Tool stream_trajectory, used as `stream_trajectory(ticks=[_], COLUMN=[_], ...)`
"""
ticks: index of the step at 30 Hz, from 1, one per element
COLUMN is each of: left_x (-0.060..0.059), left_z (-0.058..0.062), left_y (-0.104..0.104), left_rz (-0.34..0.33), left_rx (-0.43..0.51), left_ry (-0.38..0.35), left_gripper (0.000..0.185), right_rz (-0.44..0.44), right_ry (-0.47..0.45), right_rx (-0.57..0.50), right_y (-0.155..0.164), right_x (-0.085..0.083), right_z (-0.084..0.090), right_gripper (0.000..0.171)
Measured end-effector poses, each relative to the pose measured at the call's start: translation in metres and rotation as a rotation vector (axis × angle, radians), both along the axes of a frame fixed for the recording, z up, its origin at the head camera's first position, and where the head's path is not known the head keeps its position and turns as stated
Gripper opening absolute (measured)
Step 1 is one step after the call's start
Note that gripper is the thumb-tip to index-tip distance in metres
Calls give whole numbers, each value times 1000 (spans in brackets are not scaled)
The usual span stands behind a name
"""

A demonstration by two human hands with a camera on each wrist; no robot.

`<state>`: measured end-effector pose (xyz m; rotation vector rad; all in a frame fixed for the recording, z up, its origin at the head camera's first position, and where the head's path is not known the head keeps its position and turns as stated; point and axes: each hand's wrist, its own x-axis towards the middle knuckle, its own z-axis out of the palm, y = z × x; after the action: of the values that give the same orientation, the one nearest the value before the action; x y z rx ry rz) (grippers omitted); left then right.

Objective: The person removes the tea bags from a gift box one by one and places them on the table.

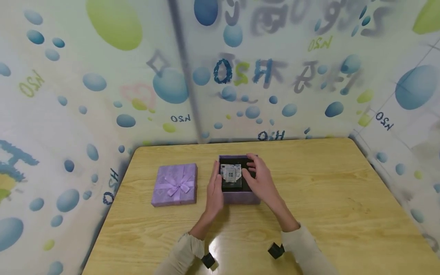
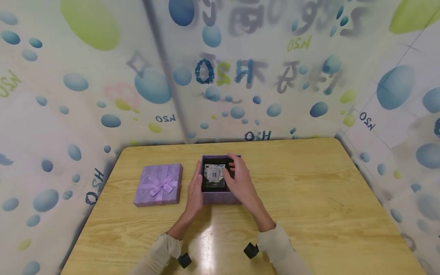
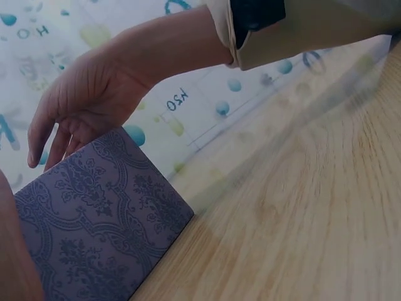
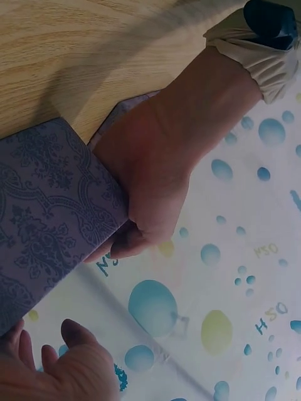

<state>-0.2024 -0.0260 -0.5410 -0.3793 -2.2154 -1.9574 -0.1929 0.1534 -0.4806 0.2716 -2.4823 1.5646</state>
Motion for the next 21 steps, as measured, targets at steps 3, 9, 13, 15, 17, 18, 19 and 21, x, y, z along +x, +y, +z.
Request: stream_trajectory(ticks=[3,9,13,15,17,18,19,21], left_x=[1,3,5,5,4,4,4,4], left_z=[-2,-8,-10,-9,-9,-9,-9,-8], left_y=[-1,-2,-3,-2,-2,-1,-1,-2], left_rz=[5,31,30,32,37,37,39,42], left_rx=[34,62,78,81,72,70,68,64], left_ry=[-28,-79,-75,-66,-61,-54,-55,-55], left_gripper=[52,52,52,52,53,53,53,53], right_rz=[8,-17,-50,-72,-96,-109,-117,-117], right_ry=[-54,-131,-149,-166,-178,-179,-176,-193], right_rx=[29,161,283,370,455,492,523,548], right_y=[-4,-16,-27,-32,-35,-36,-37,-40], right_x=[-4,-11,-16,-18,-21,-22,-23,-25], right_z=[0,-3,-4,-6,-7,-8,-9,-10], right_gripper=[56,53,49,50,51,51,51,46])
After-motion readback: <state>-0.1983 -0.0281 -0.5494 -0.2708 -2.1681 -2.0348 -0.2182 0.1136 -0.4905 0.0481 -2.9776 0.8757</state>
